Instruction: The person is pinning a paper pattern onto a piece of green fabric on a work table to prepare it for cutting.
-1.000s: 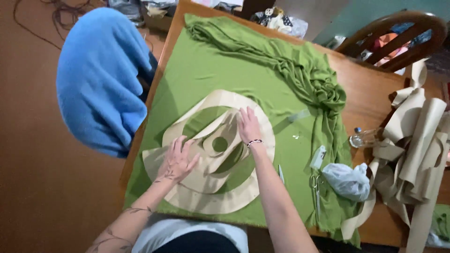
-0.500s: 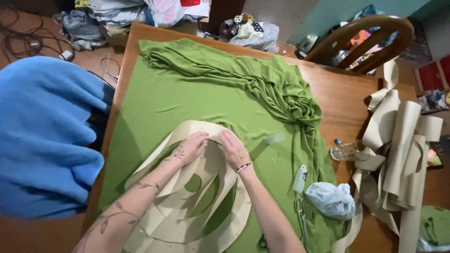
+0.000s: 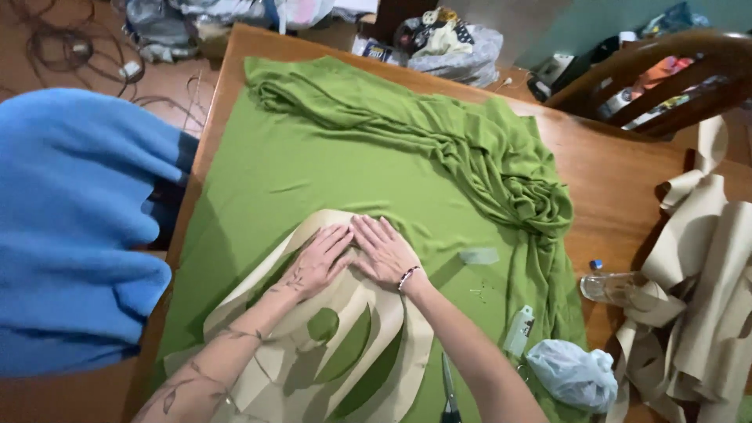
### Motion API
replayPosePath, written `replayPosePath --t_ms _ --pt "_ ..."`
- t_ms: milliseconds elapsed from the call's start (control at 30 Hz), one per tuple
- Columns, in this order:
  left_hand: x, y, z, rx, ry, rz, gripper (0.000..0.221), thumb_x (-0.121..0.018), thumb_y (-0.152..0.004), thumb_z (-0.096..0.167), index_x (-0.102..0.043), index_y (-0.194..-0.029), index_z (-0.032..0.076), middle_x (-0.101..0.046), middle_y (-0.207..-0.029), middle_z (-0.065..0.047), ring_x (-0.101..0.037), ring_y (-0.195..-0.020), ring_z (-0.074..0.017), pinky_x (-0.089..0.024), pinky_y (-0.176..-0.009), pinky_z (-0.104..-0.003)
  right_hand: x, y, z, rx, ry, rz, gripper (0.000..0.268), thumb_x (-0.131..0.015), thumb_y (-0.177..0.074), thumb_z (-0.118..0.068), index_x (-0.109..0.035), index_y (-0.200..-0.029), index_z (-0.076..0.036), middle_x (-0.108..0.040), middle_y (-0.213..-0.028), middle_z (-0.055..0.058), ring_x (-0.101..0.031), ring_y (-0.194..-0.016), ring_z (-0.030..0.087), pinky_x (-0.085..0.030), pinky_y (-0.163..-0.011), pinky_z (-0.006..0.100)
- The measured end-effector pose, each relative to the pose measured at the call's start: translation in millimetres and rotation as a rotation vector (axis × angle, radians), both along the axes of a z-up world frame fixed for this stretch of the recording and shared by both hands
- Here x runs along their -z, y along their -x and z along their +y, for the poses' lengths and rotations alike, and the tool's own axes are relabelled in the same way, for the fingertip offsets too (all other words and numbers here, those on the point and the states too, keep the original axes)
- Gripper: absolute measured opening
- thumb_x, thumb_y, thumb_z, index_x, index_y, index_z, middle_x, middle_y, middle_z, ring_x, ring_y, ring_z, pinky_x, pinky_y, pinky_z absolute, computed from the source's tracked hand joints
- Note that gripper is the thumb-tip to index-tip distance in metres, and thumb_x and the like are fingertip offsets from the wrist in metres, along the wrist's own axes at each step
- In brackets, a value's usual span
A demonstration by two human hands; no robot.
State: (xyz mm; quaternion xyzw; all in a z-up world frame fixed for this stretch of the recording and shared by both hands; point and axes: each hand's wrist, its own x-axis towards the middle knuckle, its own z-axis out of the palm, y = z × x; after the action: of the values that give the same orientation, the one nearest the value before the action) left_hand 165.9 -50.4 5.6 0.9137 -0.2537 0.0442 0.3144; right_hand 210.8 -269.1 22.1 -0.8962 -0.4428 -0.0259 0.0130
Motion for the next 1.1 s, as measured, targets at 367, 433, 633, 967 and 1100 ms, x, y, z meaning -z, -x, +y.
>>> replayPosePath --t_ms 367,433,633,967,1100 --pt "-18 10 54 -0.077 -0.387 -0.034 0.071 -0.027 -0.098 0.071 -0.039 -0.153 0.028 -0.038 -0.159 -0.008 -0.028 -0.151 -0.0260 -0.015 -0.124 -0.049 -2 0 4 0.008 0.010 -0.025 0.081 -0.030 -0.097 -0.066 -0.021 -0.162 -0.019 -0.026 -0.166 0.008 -0.021 -0.154 0.023 -0.013 -0.125 0.048" --pt "-15 12 60 -0.108 -0.431 -0.048 0.067 -0.028 -0.099 0.069 -0.037 -0.154 0.033 -0.038 -0.159 -0.006 -0.027 -0.151 -0.0250 -0.014 -0.124 -0.050 1 0 3 0.016 0.016 -0.039 0.081 -0.032 -0.096 -0.066 -0.021 -0.162 -0.020 -0.026 -0.166 0.007 -0.021 -0.154 0.023 -0.012 -0.125 0.048" --pt "-12 14 58 -0.175 -0.395 -0.093 0.060 -0.033 -0.099 0.064 -0.038 -0.152 0.038 -0.037 -0.160 -0.006 -0.027 -0.151 -0.0258 -0.013 -0.124 -0.054 8 -3 5 0.032 -0.037 -0.068 0.078 -0.036 -0.094 -0.061 -0.026 -0.161 -0.022 -0.028 -0.165 0.005 -0.023 -0.153 0.020 -0.014 -0.125 0.045" --pt "-14 16 56 -0.189 -0.416 -0.078 0.059 -0.037 -0.098 0.060 -0.039 -0.151 0.036 -0.034 -0.161 -0.006 -0.024 -0.152 -0.0264 -0.012 -0.124 -0.057 13 -24 38 -0.127 -0.120 -0.066 0.071 -0.035 -0.094 -0.043 -0.031 -0.159 -0.014 -0.033 -0.162 0.012 -0.031 -0.150 0.026 -0.023 -0.123 0.045" --pt "-17 14 52 -0.195 -0.391 -0.034 0.060 -0.039 -0.100 0.055 -0.036 -0.154 0.030 -0.038 -0.158 -0.009 -0.027 -0.151 -0.0264 -0.011 -0.123 -0.057 25 -26 38 -0.147 -0.038 -0.127 0.074 -0.034 -0.095 -0.049 -0.028 -0.160 -0.013 -0.031 -0.164 0.011 -0.028 -0.152 0.023 -0.018 -0.124 0.044"
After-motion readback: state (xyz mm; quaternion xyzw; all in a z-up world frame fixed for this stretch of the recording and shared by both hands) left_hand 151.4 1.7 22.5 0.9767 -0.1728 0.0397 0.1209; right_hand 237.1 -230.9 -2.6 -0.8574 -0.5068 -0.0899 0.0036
